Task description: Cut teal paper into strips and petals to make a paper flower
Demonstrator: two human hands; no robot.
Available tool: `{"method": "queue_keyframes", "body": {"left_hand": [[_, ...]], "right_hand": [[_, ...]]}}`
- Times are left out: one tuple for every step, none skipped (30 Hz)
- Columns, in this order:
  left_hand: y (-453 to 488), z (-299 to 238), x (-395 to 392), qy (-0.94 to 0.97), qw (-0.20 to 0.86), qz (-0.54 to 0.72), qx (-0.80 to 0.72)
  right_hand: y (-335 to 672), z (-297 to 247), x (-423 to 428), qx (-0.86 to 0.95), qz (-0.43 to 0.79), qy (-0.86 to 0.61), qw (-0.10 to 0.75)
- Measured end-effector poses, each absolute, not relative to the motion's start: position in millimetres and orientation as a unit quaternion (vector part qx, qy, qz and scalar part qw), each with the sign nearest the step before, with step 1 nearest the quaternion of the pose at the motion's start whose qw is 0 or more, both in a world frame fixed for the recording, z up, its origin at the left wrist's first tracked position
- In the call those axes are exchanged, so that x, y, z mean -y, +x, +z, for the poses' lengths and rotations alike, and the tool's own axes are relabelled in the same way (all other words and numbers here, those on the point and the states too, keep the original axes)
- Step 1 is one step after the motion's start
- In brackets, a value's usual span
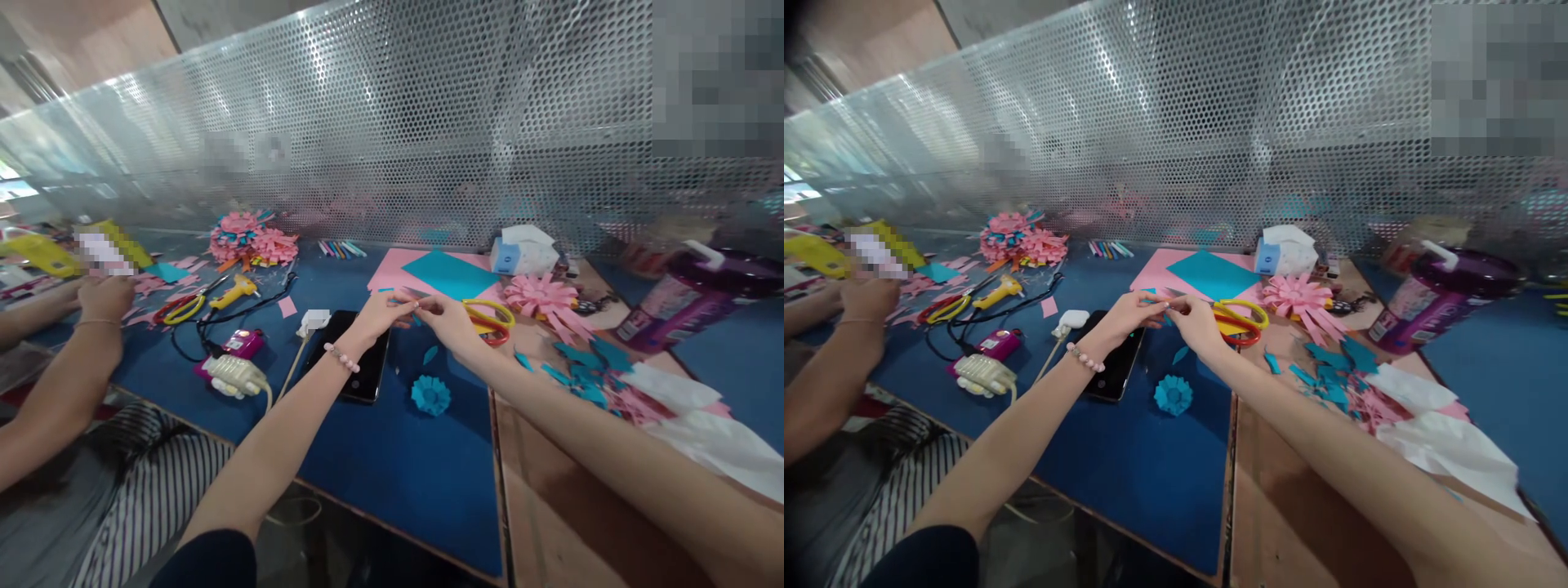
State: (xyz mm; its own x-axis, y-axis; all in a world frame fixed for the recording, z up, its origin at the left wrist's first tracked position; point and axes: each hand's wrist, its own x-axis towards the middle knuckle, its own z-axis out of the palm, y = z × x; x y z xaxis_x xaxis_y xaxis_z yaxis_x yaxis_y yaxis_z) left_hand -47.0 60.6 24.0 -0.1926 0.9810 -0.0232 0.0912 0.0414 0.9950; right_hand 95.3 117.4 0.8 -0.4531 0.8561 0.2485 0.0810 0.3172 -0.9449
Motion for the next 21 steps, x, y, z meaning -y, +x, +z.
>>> {"method": "queue_keyframes", "body": {"left_hand": [[-47.0,24.5,-59.4,0.452,0.445,0.519,-0.572],[-47.2,24.7,-58.3,0.446,0.457,0.524,-0.563],[-47.5,24.8,-57.4,0.445,0.467,0.529,-0.552],[-48.0,24.6,-56.7,0.445,0.475,0.532,-0.542],[-48.7,24.2,-56.2,0.446,0.481,0.535,-0.533],[-49.5,23.8,-56.0,0.448,0.484,0.536,-0.527],[-50.4,23.3,-56.0,0.450,0.485,0.536,-0.525],[-51.4,22.9,-56.2,0.452,0.484,0.533,-0.526],[-52.4,22.6,-56.4,0.452,0.483,0.530,-0.530],[-53.3,22.4,-56.7,0.453,0.482,0.527,-0.533],[-54.1,22.2,-57.0,0.453,0.480,0.524,-0.538],[-54.8,22.2,-57.3,0.453,0.477,0.522,-0.543],[-55.4,22.2,-57.6,0.453,0.474,0.519,-0.548],[-56.0,22.2,-58.0,0.454,0.471,0.516,-0.553],[-56.8,22.2,-58.4,0.456,0.466,0.511,-0.560],[-57.9,22.2,-58.8,0.463,0.458,0.505,-0.567],[-59.5,22.3,-59.4,0.473,0.445,0.499,-0.574],[-61.8,22.3,-60.1,0.485,0.424,0.495,-0.583],[-64.7,22.3,-60.8,0.498,0.396,0.492,-0.594],[-68.3,22.3,-61.6,0.510,0.363,0.491,-0.606],[-72.6,22.1,-62.6,0.515,0.329,0.491,-0.621]], "right_hand": [[95.1,-0.1,-117.6,0.697,0.481,-0.335,0.413],[95.0,-0.6,-117.4,0.691,0.480,-0.340,0.420],[95.0,-0.6,-117.0,0.686,0.480,-0.345,0.425],[95.1,-0.4,-116.2,0.682,0.481,-0.348,0.428],[95.2,0.0,-115.3,0.679,0.482,-0.349,0.429],[95.5,0.4,-114.3,0.677,0.484,-0.350,0.431],[95.8,0.9,-113.4,0.676,0.486,-0.349,0.430],[96.3,1.5,-112.8,0.676,0.488,-0.348,0.428],[96.9,2.1,-112.5,0.677,0.489,-0.348,0.426],[97.6,2.8,-112.7,0.679,0.491,-0.347,0.422],[98.4,3.6,-113.3,0.683,0.491,-0.344,0.416],[99.4,4.8,-114.3,0.690,0.490,-0.340,0.409],[100.4,6.3,-115.6,0.701,0.487,-0.333,0.400],[101.7,8.4,-117.0,0.715,0.480,-0.327,0.390],[103.2,11.0,-118.3,0.730,0.469,-0.321,0.378],[105.0,14.4,-119.3,0.748,0.453,-0.320,0.365],[107.2,18.4,-120.0,0.767,0.432,-0.321,0.350],[109.8,22.9,-120.3,0.788,0.407,-0.322,0.331],[112.8,27.6,-120.3,0.811,0.377,-0.325,0.308],[115.9,32.4,-120.1,0.836,0.345,-0.324,0.278],[119.2,36.8,-119.9,0.860,0.312,-0.321,0.244]]}}
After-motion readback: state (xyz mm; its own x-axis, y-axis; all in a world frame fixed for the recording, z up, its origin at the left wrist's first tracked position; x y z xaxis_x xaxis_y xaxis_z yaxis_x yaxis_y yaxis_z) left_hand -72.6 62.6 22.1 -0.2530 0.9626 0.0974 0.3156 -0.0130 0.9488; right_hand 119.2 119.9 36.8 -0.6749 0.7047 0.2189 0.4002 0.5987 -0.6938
